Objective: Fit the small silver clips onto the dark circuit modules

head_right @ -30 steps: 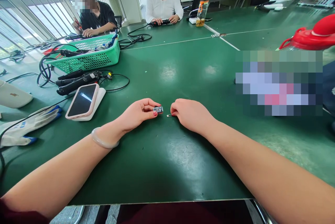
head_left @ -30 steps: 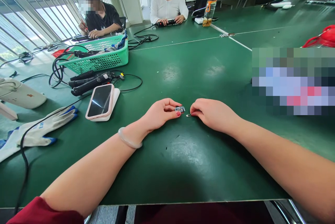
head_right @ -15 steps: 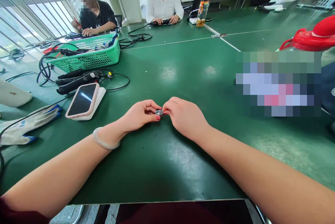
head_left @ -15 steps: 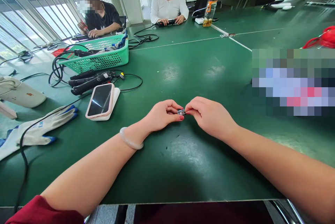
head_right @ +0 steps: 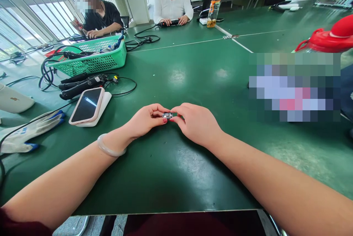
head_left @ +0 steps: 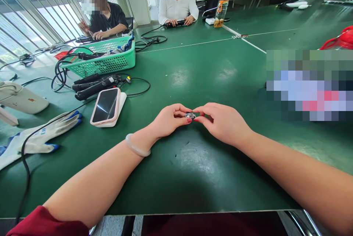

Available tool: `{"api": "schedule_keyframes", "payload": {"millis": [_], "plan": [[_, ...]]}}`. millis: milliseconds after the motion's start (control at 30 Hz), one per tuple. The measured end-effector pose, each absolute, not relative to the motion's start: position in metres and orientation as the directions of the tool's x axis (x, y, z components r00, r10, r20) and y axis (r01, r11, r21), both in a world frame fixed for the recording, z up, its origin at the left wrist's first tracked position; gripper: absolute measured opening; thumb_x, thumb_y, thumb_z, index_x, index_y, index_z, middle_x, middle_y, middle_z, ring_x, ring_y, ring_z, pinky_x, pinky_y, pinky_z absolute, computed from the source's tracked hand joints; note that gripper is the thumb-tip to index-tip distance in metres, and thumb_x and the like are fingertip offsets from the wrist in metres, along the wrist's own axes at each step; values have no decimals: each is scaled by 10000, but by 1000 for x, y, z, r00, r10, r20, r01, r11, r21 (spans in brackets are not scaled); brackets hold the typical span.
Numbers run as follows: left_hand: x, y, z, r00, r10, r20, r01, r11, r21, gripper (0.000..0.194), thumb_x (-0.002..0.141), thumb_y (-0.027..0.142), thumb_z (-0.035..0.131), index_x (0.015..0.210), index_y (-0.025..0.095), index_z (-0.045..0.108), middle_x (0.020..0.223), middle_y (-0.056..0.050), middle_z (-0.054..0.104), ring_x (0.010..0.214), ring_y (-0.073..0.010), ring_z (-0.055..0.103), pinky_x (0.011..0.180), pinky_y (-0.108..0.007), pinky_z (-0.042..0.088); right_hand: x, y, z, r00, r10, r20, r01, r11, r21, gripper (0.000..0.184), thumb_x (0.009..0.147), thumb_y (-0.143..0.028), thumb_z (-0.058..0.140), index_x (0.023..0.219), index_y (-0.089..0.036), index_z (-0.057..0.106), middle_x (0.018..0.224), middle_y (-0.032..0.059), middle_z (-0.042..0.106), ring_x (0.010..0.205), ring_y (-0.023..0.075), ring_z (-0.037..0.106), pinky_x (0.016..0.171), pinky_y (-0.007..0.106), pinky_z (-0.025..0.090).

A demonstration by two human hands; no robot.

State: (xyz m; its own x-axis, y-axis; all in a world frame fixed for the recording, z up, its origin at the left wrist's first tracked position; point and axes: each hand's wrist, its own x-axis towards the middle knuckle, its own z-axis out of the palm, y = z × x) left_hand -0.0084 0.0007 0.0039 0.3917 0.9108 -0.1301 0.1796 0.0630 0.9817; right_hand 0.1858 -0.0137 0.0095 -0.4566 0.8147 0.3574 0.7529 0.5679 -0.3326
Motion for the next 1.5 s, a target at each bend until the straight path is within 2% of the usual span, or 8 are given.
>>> {"api": "schedule_keyframes", "payload": {"millis": [500,733,800,867,933,1033,1167,1500], "plan": [[-7,-4,11,462,854,-238,-59,297,953,424,742,222,692,1147,105,640,995,-106,709,905,-167,651,934,-347,465,171,-15,-2,-464,753,466,787,592,-173,268,872,-417,538,793,-187,649,776,19,669,657,137,595,570,261,364],[-28,10,15,239,954,-181,202,134,970,353,812,143,557,1161,124,604,1098,-114,677,913,-158,650,912,-355,488,179,-8,-2,-398,817,416,805,529,-268,277,860,-455,546,800,-204,644,747,0,636,666,129,569,579,254,358],[-44,17,19,91,995,-29,507,-21,862,323,825,143,505,1125,132,624,1052,-113,688,911,-186,646,904,-374,481,183,-5,0,-356,858,369,817,478,-323,278,865,-454,529,781,-213,640,723,-6,618,642,125,546,562,254,351],[-63,23,23,-3,989,149,830,-81,552,317,826,160,481,1093,155,654,1029,-118,691,960,-240,629,938,-407,442,186,-3,2,-330,885,328,815,443,-374,279,870,-446,509,776,-218,641,713,-7,608,619,123,525,546,253,347],[-79,27,26,-13,981,192,955,-45,292,342,830,155,440,1087,155,666,1054,-133,682,998,-274,612,937,-402,431,188,-1,4,-316,897,310,805,426,-413,280,872,-431,494,776,-217,645,708,0,606,611,126,519,539,255,349],[-93,28,29,-43,992,115,995,33,91,356,787,102,444,1034,152,694,1086,-153,655,983,-281,603,896,-371,444,190,0,3,-310,901,302,794,421,-438,276,869,-414,484,790,-212,655,700,11,609,614,137,530,535,259,354],[-98,29,32,-130,989,66,992,130,-2,382,746,48,438,1009,119,706,1036,-188,645,943,-300,604,842,-379,455,191,1,3,-322,903,285,795,422,-436,264,862,-403,483,822,-210,660,699,14,614,619,143,538,538,262,357],[-106,32,35,-213,975,58,977,213,16,237,718,181,593,925,181,707,902,-134,682,866,-292,614,749,-363,471,192,1,4,-315,921,231,793,389,-470,272,871,-381,465,797,-221,671,713,10,621,641,144,535,553,263,359]]}}
